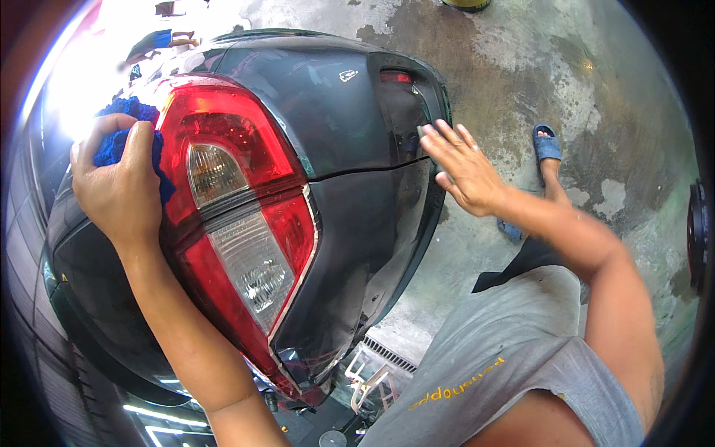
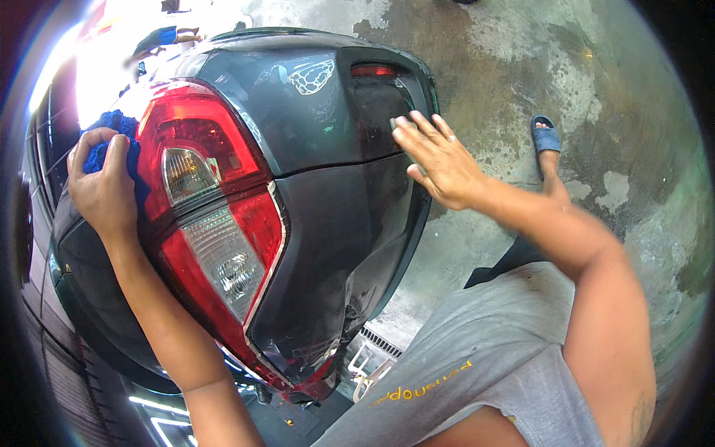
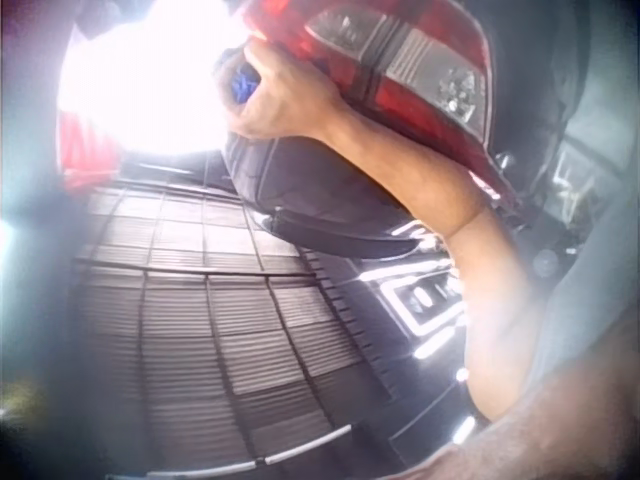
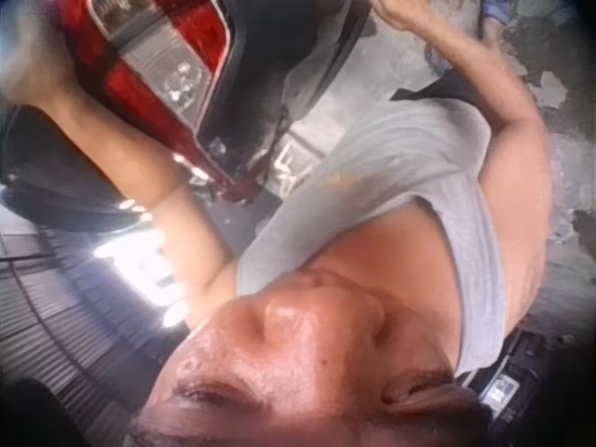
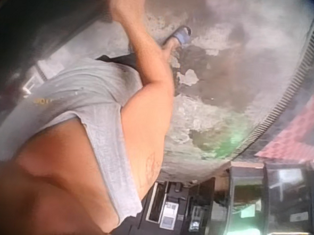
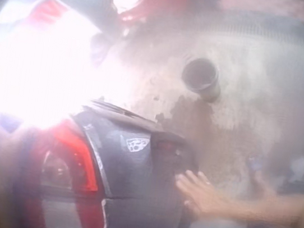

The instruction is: The person wipes the rear bumper and taillight area of a dark gray car using a blue microfiber cloth and a small abrasive pad. They repeatedly dip the pad into a bucket of water and continue scrubbing the same section of the bumper.

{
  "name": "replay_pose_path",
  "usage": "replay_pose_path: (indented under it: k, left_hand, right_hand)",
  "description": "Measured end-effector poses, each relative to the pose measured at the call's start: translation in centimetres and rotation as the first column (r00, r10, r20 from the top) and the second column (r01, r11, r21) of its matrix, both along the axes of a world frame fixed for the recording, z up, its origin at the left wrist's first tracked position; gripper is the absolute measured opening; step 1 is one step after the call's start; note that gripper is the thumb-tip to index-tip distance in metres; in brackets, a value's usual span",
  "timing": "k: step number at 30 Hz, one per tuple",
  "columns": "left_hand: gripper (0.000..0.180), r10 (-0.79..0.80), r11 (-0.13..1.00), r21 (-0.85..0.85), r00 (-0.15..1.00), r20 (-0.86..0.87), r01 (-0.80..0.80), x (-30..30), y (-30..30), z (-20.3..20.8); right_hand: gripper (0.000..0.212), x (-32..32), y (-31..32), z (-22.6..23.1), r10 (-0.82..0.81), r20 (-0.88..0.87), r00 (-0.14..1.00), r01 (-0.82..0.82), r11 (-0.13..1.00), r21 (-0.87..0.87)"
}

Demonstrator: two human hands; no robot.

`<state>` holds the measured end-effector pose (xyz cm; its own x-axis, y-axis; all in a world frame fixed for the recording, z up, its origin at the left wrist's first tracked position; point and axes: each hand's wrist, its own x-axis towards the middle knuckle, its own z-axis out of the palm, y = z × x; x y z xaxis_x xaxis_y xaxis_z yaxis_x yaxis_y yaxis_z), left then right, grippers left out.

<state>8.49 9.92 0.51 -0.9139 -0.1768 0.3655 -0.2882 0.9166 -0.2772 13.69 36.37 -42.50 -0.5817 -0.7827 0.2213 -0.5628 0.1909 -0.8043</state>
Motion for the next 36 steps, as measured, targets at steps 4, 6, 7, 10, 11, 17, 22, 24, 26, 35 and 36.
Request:
replay_pose_path:
  k: [4,6,7,10,11,17,22,24,26,35,36]
  left_hand:
    - [0.013,-0.107,0.993,-0.051,0.994,0.013,0.107,-0.1,-0.8,0.3]
    - [0.014,-0.13,0.989,-0.07,0.991,0.009,0.13,-0.2,-0.9,0.1]
    - [0.014,-0.094,0.994,-0.055,0.996,-0.001,0.094,-0.3,-0.6,0.0]
    - [0.014,-0.103,0.991,-0.089,0.995,-0.012,0.102,-0.4,-1.0,0.2]
    - [0.014,-0.12,0.987,-0.107,0.993,-0.006,0.119,-0.1,-1.3,0.2]
    - [0.014,-0.135,0.984,-0.104,0.986,0.099,0.146,-0.2,-2.2,0.0]
    - [0.015,-0.127,0.982,-0.145,0.991,-0.041,0.12,-0.2,-0.4,0.1]
    - [0.014,-0.082,0.993,-0.084,0.996,-0.047,0.078,-0.3,0.1,0.1]
    - [0.014,-0.048,0.999,-0.021,0.997,-0.054,0.047,-0.4,0.6,-0.5]
    - [0.015,-0.048,0.999,-0.028,0.997,-0.06,0.047,-0.4,1.4,0.0]
    - [0.015,-0.03,0.999,-0.031,0.998,-0.061,0.028,-0.3,1.3,0.1]
  right_hand:
    - [0.06,3.3,-3.1,5.4,-0.207,0.334,0.92,0.306,0.91,-0.279]
    - [0.06,4.5,-5.5,6.3,-0.223,0.203,0.954,0.271,0.928,-0.256]
    - [0.063,5.9,-6.1,6.0,-0.195,0.202,0.96,0.246,0.929,-0.276]
    - [0.069,5.8,-6.4,6.4,-0.15,0.122,0.981,0.175,0.958,-0.228]
    - [0.07,5.4,-6.1,6.9,-0.135,0.088,0.987,0.15,0.971,-0.187]
    - [0.064,-9.0,-14.3,7.2,-0.372,0.055,0.927,0.375,0.923,-0.087]
    - [0.075,4.8,-7.8,8.8,-0.118,0.242,0.963,0.138,0.988,-0.065]
    - [0.073,1.5,-8.8,8.6,-0.197,0.101,0.975,0.205,0.976,-0.074]
    - [0.063,-5.8,-13.1,8.0,-0.376,-0.007,0.926,0.374,0.922,-0.101]
    - [0.071,2.9,-9.2,10.9,-0.081,0.152,0.985,0.096,0.991,-0.097]
    - [0.07,-0.2,-10.6,11.0,-0.132,0.079,0.988,0.139,0.986,-0.091]
